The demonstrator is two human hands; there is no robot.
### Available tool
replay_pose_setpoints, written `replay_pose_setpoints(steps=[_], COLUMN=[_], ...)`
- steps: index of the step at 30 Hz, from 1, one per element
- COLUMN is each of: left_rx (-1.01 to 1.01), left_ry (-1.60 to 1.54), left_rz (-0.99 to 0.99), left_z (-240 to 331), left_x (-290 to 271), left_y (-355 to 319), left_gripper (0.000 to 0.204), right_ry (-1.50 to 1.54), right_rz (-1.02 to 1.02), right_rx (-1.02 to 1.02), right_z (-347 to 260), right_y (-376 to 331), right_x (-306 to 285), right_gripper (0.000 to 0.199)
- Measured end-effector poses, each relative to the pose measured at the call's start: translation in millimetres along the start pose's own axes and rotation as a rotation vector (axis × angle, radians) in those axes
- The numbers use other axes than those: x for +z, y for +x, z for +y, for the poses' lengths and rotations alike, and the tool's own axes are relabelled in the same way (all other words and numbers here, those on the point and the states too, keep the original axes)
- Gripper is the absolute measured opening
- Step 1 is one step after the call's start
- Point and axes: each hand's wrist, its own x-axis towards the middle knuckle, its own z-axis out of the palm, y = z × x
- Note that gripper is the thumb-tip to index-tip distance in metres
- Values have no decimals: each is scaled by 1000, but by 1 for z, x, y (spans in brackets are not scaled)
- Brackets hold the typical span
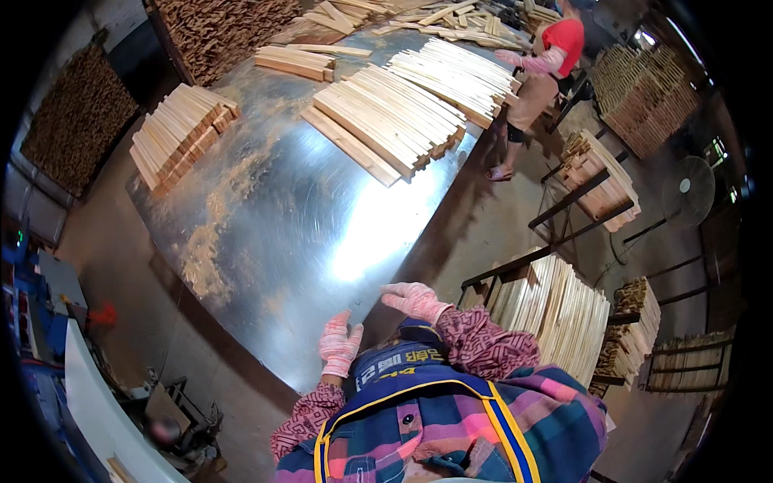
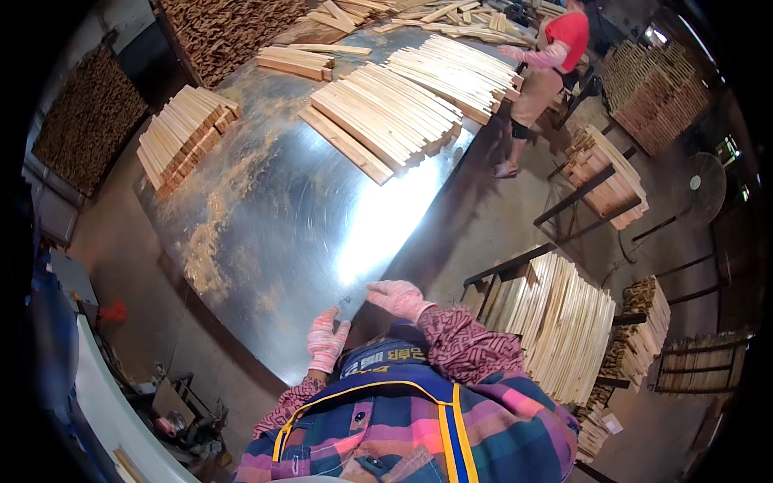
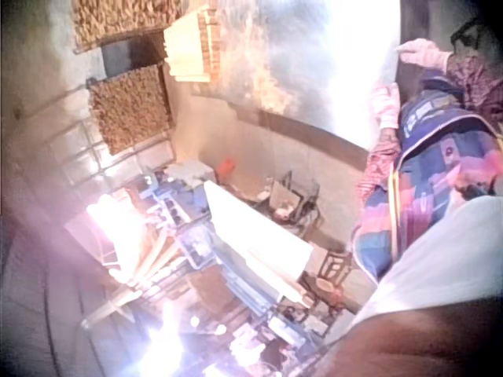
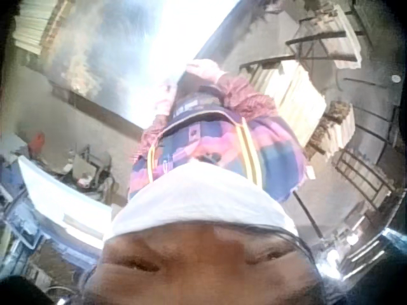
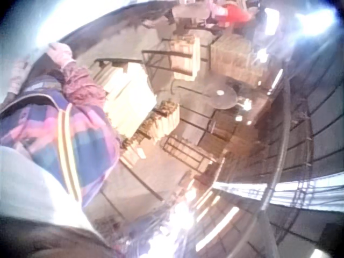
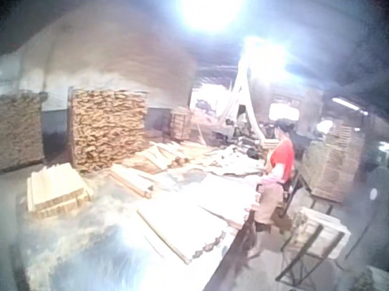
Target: The person picks up stacks of thin wooden planks from a metal table and places them onto a conveyor belt. They repeatedly lift and arrange the wood pieces, ensuring they are aligned on the belt.
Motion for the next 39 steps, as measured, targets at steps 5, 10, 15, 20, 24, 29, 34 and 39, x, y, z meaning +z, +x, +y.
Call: replay_pose_setpoints(steps=[5,10,15,20,24,29,34,39], left_rx=[-110,-241,-395,-483,-468,-550,-486,-655], left_ry=[10,-217,36,113,-549,-1004,-650,-499], left_rz=[60,184,191,188,452,627,395,327], left_z=[13,51,119,174,186,194,169,193], left_x=[10,25,44,75,109,85,89,55], left_y=[80,196,333,474,548,572,582,599], left_gripper=[52,53,60,71,75,70,69,65], right_ry=[-56,20,14,-198,-187,-378,-238,-274], right_rz=[140,639,1053,976,905,979,870,431], right_rx=[50,127,225,379,378,674,507,552], right_z=[70,202,316,347,405,422,406,355], right_y=[50,163,277,364,423,486,450,414], right_x=[-80,-228,-445,-611,-689,-702,-677,-661], right_gripper=[55,57,53,63,69,78,71,60])
